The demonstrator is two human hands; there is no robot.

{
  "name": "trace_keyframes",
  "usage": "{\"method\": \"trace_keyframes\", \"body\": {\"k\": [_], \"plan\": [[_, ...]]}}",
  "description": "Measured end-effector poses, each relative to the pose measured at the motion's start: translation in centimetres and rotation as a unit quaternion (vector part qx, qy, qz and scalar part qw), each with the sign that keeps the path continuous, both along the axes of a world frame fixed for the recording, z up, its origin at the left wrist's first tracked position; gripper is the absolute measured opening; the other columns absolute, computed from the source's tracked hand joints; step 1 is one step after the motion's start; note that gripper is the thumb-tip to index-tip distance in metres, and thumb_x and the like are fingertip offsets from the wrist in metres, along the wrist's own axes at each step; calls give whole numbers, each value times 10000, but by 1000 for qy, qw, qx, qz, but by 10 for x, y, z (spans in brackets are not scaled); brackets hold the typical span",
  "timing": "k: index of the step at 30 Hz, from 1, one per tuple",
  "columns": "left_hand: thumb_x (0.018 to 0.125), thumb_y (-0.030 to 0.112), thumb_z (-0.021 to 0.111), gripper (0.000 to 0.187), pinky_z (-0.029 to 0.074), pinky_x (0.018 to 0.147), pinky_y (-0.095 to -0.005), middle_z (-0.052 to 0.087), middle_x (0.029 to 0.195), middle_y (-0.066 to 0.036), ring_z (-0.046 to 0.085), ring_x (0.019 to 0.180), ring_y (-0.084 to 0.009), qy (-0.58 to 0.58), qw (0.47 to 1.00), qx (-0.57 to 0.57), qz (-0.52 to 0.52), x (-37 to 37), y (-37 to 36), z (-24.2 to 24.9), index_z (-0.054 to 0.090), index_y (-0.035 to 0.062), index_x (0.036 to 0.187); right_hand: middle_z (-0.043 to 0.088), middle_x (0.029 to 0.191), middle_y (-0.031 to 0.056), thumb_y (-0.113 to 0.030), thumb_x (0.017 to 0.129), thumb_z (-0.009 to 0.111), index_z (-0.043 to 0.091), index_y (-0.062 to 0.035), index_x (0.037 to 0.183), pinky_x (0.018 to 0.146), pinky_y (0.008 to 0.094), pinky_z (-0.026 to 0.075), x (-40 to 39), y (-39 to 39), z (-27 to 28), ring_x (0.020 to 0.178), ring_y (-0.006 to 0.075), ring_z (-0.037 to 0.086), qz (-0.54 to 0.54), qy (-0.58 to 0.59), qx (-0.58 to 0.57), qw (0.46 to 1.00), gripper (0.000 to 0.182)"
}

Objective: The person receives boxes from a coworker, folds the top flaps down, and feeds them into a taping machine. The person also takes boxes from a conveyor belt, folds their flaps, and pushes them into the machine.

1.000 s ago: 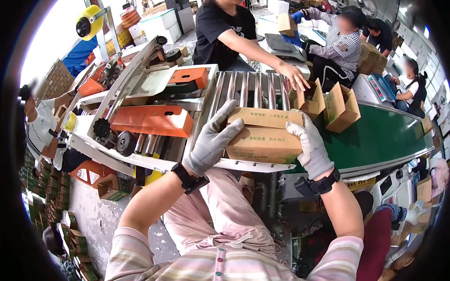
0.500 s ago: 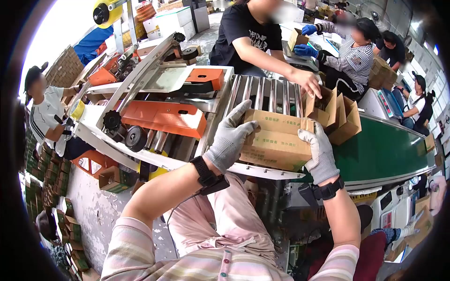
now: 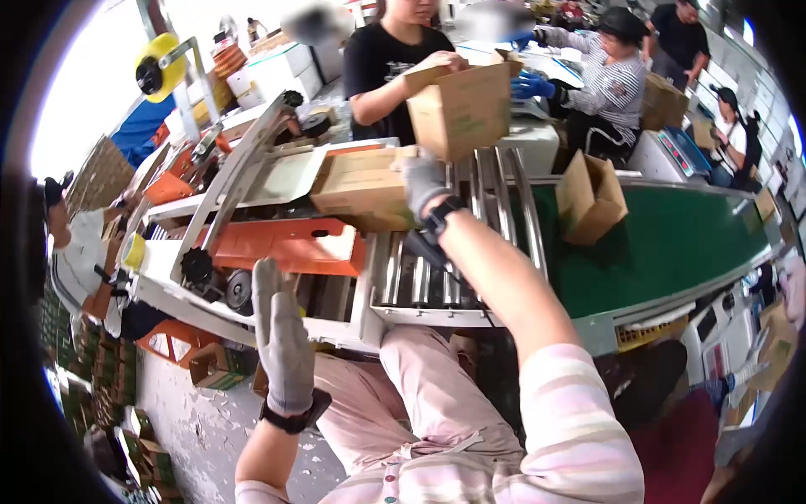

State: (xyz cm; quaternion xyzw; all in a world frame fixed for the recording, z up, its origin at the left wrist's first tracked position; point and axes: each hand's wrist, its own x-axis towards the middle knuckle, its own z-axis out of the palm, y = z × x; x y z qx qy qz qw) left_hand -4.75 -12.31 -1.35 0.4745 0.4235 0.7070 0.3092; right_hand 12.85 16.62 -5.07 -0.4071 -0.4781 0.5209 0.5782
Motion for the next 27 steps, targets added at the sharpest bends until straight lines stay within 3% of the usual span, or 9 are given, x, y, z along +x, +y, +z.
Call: {"method": "trace_keyframes", "body": {"k": [6,9,11,12,13,15,19,20,27], "plan": [[1097,196,385,568,133,1284,-430,238,1658,-195,194,1555,-278,69,996,25,-57,35,-3,8,217,-35,1588,661,1193,145,-532,921,694,608,-12,1304,988,366,447,-31,-15,23,1119,210,586,64,-7,-9,998,651],[1092,272,421,614,122,1283,-454,235,1658,-204,189,1555,-306,86,992,36,-87,40,-9,0,223,-33,1587,508,1446,245,-584,920,681,425,48,1456,1156,478,372,78,-90,74,1346,399,484,134,15,-72,988,867],[1069,369,500,742,169,1267,-468,245,1637,-261,223,1542,-341,99,991,29,-83,41,-16,-6,205,-101,1562,641,1212,135,-469,947,700,529,-13,1351,1031,399,495,161,-121,59,1102,221,638,13,5,-30,999,633],[1066,360,512,741,190,1262,-470,259,1628,-270,249,1533,-344,97,992,28,-79,42,-19,-12,215,-112,1554,431,732,-96,-395,978,663,578,-134,898,591,189,353,200,-129,50,604,4,384,-32,24,-3,999,286],[1065,356,518,744,193,1261,-470,260,1627,-273,252,1532,-345,94,991,22,-91,44,-19,-18,214,-118,1551,406,690,-101,-345,981,650,449,-193,762,585,198,338,235,-140,37,594,16,389,-128,28,-13,991,334],[1056,323,536,739,190,1262,-468,263,1626,-274,265,1526,-353,74,990,-2,-122,52,-21,-22,216,-126,1548,597,1222,134,-576,867,736,536,-58,1339,1038,464,449,312,-138,-16,1139,264,592,-259,-31,-168,951,729],[1023,421,591,834,185,1262,-471,250,1648,-230,229,1546,-320,92,979,-24,-180,69,-17,-15,201,-62,1581,97,1667,271,-770,700,761,184,-74,1615,1187,593,234,318,-106,-71,1517,449,184,-260,38,-316,911,1287],[1023,421,591,834,185,1262,-471,250,1648,-230,229,1546,-320,98,979,-20,-177,69,-18,-14,201,-62,1581,336,1565,269,-749,711,761,236,-18,1571,1169,538,305,301,-95,-80,1479,366,320,-260,45,-319,910,1244],[1021,392,601,811,191,1261,-475,267,1643,-224,236,1544,-321,94,990,-48,-90,59,-41,-13,216,-51,1579,582,1299,211,-292,670,871,425,20,1397,963,389,504,266,-6,-159,1104,307,612,-438,106,-188,873,908]]}}
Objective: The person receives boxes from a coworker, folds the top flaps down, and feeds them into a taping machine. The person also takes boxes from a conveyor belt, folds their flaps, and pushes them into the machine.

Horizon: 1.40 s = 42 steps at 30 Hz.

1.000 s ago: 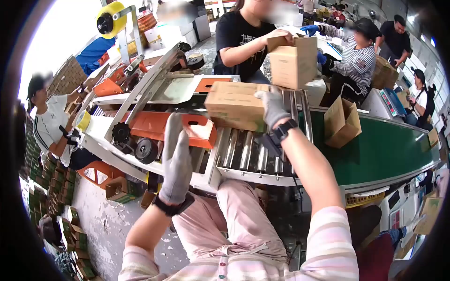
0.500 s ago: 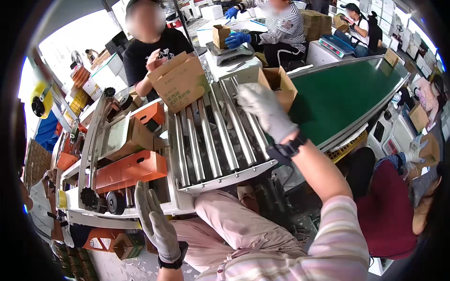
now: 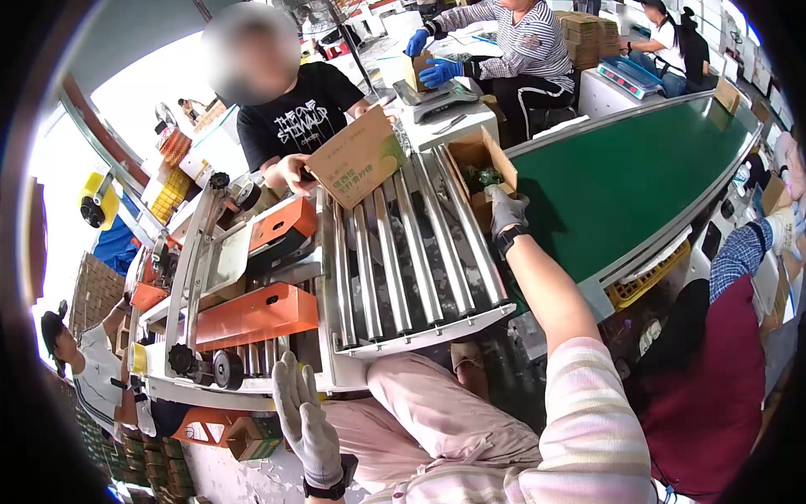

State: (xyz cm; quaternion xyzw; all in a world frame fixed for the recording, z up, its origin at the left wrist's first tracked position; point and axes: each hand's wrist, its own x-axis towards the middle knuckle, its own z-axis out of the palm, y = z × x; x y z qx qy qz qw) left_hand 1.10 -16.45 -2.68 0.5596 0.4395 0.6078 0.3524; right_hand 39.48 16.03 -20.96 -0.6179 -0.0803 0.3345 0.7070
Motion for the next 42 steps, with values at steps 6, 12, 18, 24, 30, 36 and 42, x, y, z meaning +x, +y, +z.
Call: {"method": "trace_keyframes", "body": {"k": [6,12,18,24,30,36,42], "plan": [[1003,191,613,680,193,1263,-480,309,1623,-235,268,1535,-319,17,1000,-1,-15,2,-10,3,299,-72,1546,676,1029,61,-253,835,758,648,-99,1092,849,395,547,64,-42,2,940,219,666,161,175,184,954,319],[944,-73,551,567,277,1216,-367,375,1597,-208,360,1489,-256,-24,993,-63,-99,5,22,2,408,-65,1492,685,941,34,-128,874,731,656,-80,969,906,390,583,104,-140,143,904,168,692,409,61,192,890,130],[1039,63,541,655,311,1196,-350,364,1593,-190,373,1463,-228,-88,974,-76,-195,27,112,16,209,-3,1601,667,1020,9,-280,944,731,633,-77,1199,829,319,557,-23,-174,220,947,118,649,533,-13,62,843,340],[904,-8,717,839,460,1089,-343,441,1525,-92,508,1325,-194,-72,953,-107,-274,23,151,23,253,65,1600,673,1058,72,-254,1012,646,567,-18,1305,927,312,516,-52,-158,243,1013,147,649,521,-397,118,746,385],[875,-13,709,700,520,1011,-356,452,1541,-169,552,1321,-269,232,955,56,-178,5,151,29,448,151,1504,659,1273,143,-37,896,666,603,-32,1323,1052,416,469,-37,-168,272,1175,315,633,429,-777,142,439,431],[830,53,771,748,382,1132,-406,269,1610,-262,393,1442,-393,448,849,58,-274,-30,150,45,424,132,1488,408,1547,253,-536,845,760,345,-43,1567,1222,446,289,-24,-196,273,1485,346,352,597,-671,125,422,968],[956,134,734,192,460,971,-246,590,1087,0,563,1129,-85,-156,968,-114,-161,47,144,-3,610,69,1087,522,1462,160,-319,980,669,417,57,1491,1169,375,349,-51,-185,198,1368,232,472,542,-350,218,732,683]]}}
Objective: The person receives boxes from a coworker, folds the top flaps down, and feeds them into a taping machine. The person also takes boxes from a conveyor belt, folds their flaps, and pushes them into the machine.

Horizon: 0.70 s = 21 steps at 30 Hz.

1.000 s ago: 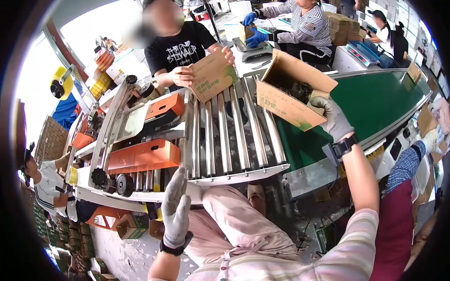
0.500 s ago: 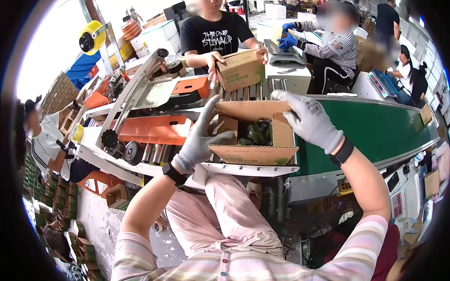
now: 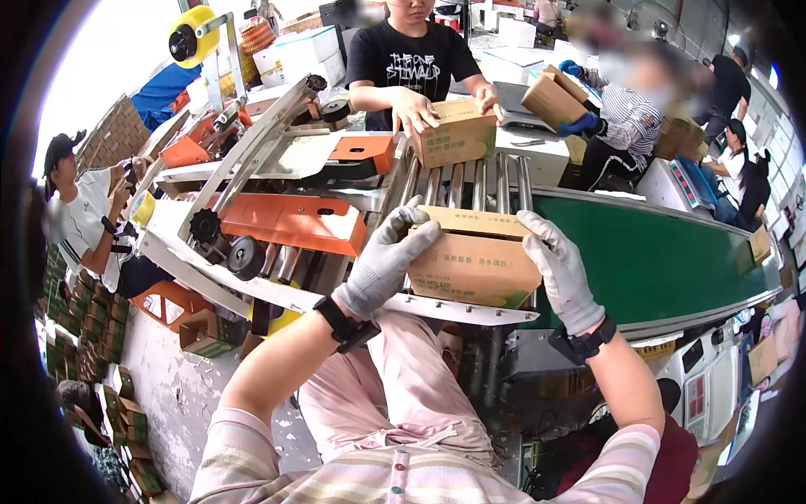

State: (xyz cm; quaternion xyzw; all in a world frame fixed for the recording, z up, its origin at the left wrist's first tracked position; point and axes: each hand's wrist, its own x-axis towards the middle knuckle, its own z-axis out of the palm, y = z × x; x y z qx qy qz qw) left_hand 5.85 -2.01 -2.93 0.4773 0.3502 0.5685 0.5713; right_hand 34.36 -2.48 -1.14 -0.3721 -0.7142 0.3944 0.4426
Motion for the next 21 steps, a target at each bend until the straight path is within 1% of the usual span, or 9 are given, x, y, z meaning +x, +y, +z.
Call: {"method": "trace_keyframes", "body": {"k": [1,3,5,7,8,13,15,18,21], "plan": [[956,134,734,192,460,971,-246,590,1087,0,563,1129,-85,-2,1000,-2,2,5,-5,5,610,69,1087,542,1435,144,-279,990,657,430,49,1488,1142,362,378,-8,-1,-5,1322,207,504,-74,98,-95,988,638],[979,75,683,96,499,810,-198,589,997,34,613,933,-51,-87,994,-64,10,13,-15,12,602,76,1030,564,1390,111,-213,974,654,441,21,1492,1078,332,429,-22,-6,0,1231,158,540,-104,96,-107,984,607],[971,51,683,178,514,734,-194,591,1010,17,631,868,-65,-102,993,-52,27,15,-10,4,612,60,1134,587,1336,99,-171,952,659,469,-12,1474,1030,323,463,-35,-10,12,1172,151,573,-145,130,-85,977,578],[969,50,683,323,514,744,-198,607,1055,4,631,896,-67,-69,995,-55,37,13,-12,6,586,42,1277,603,1263,82,-127,922,646,502,-35,1429,1006,321,475,-34,-5,9,1119,157,593,-143,198,-181,953,535],[957,15,670,474,535,806,-217,617,1163,-20,633,961,-84,-62,995,-53,48,14,-9,4,521,27,1407,603,1235,79,-112,908,637,513,-40,1404,990,321,483,-29,1,2,1101,163,597,-118,208,-213,947,516],[935,-85,609,595,518,979,-262,550,1410,-69,576,1190,-130,-110,993,-38,28,11,16,-2,445,22,1496,609,1138,48,-51,864,611,550,-60,1319,924,333,515,-28,22,-5,1043,174,616,-96,258,-263,925,459],[927,6,661,706,482,1031,-296,452,1533,-152,505,1331,-201,-113,993,13,27,6,50,-9,333,-12,1551,621,1127,28,-49,874,609,560,-70,1316,919,348,523,-36,44,-3,1046,177,623,-96,290,-280,910,446],[966,317,707,880,306,1186,-354,321,1615,-221,322,1482,-269,-11,987,81,142,-19,74,3,194,-31,1590,639,1086,34,-35,864,624,592,-68,1282,907,344,525,-69,82,2,981,171,638,-103,294,-263,913,421],[1035,208,605,706,241,1213,-335,311,1621,-220,291,1500,-252,60,960,159,223,-58,34,36,228,-50,1574,656,1001,40,-24,836,645,635,-49,1175,857,321,522,-112,154,-36,898,165,638,-69,318,-239,915,340]]}}
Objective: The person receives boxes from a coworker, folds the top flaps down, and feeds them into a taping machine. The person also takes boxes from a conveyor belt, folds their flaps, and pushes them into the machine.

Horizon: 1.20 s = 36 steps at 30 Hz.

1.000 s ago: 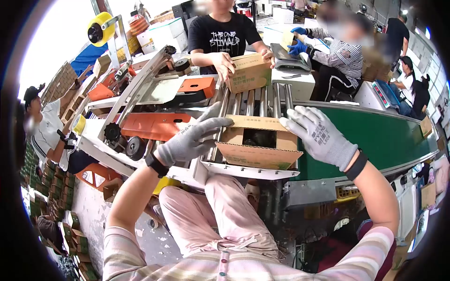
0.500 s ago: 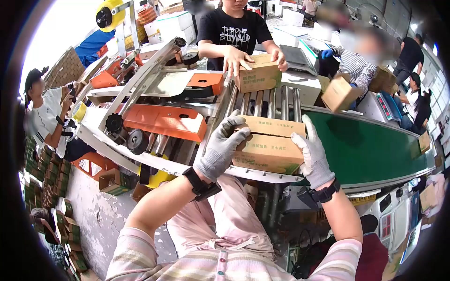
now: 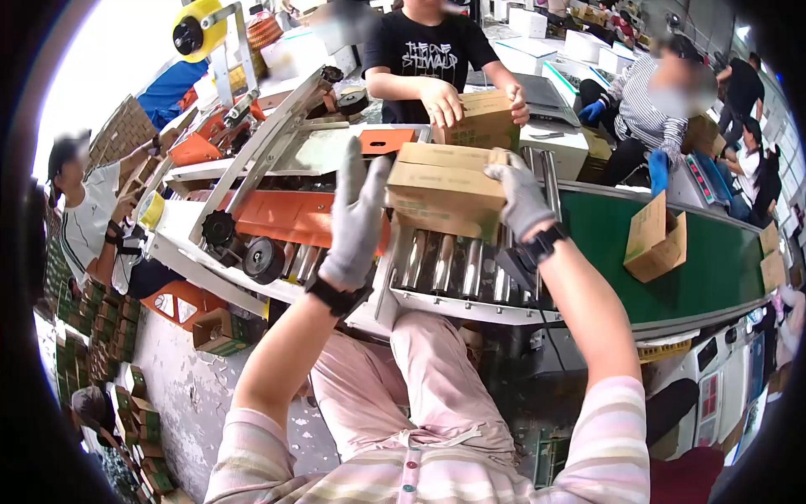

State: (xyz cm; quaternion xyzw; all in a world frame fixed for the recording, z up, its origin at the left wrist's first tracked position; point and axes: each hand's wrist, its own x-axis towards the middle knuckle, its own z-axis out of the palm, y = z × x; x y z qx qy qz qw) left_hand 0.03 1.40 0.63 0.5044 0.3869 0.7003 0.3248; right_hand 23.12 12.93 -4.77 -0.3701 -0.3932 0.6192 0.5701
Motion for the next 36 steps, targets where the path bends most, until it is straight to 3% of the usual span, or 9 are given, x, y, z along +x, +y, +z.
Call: {"method": "trace_keyframes", "body": {"k": [9,15,20,24,26,27,30,34,36], "plan": [[1062,47,482,424,306,1186,-357,463,1542,-156,428,1418,-226,155,987,-32,-8,-12,-85,-22,444,-46,1474,670,1002,101,-170,771,757,646,10,1090,876,362,496,-167,49,-15,942,208,618,-135,-93,125,979,383],[1036,121,583,229,483,780,-222,678,1100,-48,585,874,-69,240,953,-101,-155,-22,-63,-78,665,-35,1184,641,1269,248,-301,869,763,462,132,1419,987,318,491,-17,-34,67,1144,259,638,29,-14,174,984,762],[1009,133,629,203,455,653,-212,651,900,-7,563,728,-54,177,958,-183,-135,-35,-61,-112,688,-41,1095,654,1000,44,-253,923,759,593,4,1191,708,250,505,202,-109,0,824,90,607,-397,-140,164,892,406],[1032,188,627,203,335,537,-185,652,797,20,487,626,-11,189,963,-166,-91,-26,-61,-113,714,7,1062,667,967,97,-448,802,854,575,70,1159,799,312,521,326,-116,-119,861,158,615,-589,-168,-117,782,688],[1033,190,621,207,306,515,-186,649,786,14,459,602,-6,204,967,-140,-65,-22,-61,-112,710,7,1072,671,1076,173,-564,726,869,559,103,1174,892,359,515,332,-97,-162,963,231,630,-559,-156,-241,778,861],[1033,190,621,207,306,515,-186,649,786,14,459,602,-6,206,967,-136,-64,-20,-62,-111,710,7,1072,636,1229,249,-672,737,798,555,101,1209,968,384,493,319,-100,-158,1089,295,632,-446,-84,-166,876,938],[1033,181,616,204,308,515,-188,653,791,8,463,603,-8,172,971,-150,-73,-24,-66,-107,704,6,1090,540,1353,306,-816,707,696,502,-72,1344,1096,477,397,268,-64,-155,1276,418,519,-504,-202,-263,798,998],[1004,120,639,182,394,581,-184,663,845,11,544,695,-28,160,972,-159,-63,-21,-67,-112,695,-8,1120,549,1309,303,-718,706,772,456,-103,1363,1087,540,397,217,-53,-115,1258,433,522,-510,-213,-307,775,954],[1001,107,644,183,393,590,-180,660,844,19,530,699,-24,139,971,-183,-73,-26,-66,-112,695,-9,1132,595,1247,256,-620,730,810,473,-67,1339,1041,538,446,246,-24,-190,1188,366,581,-542,-95,-157,820,889]]}}
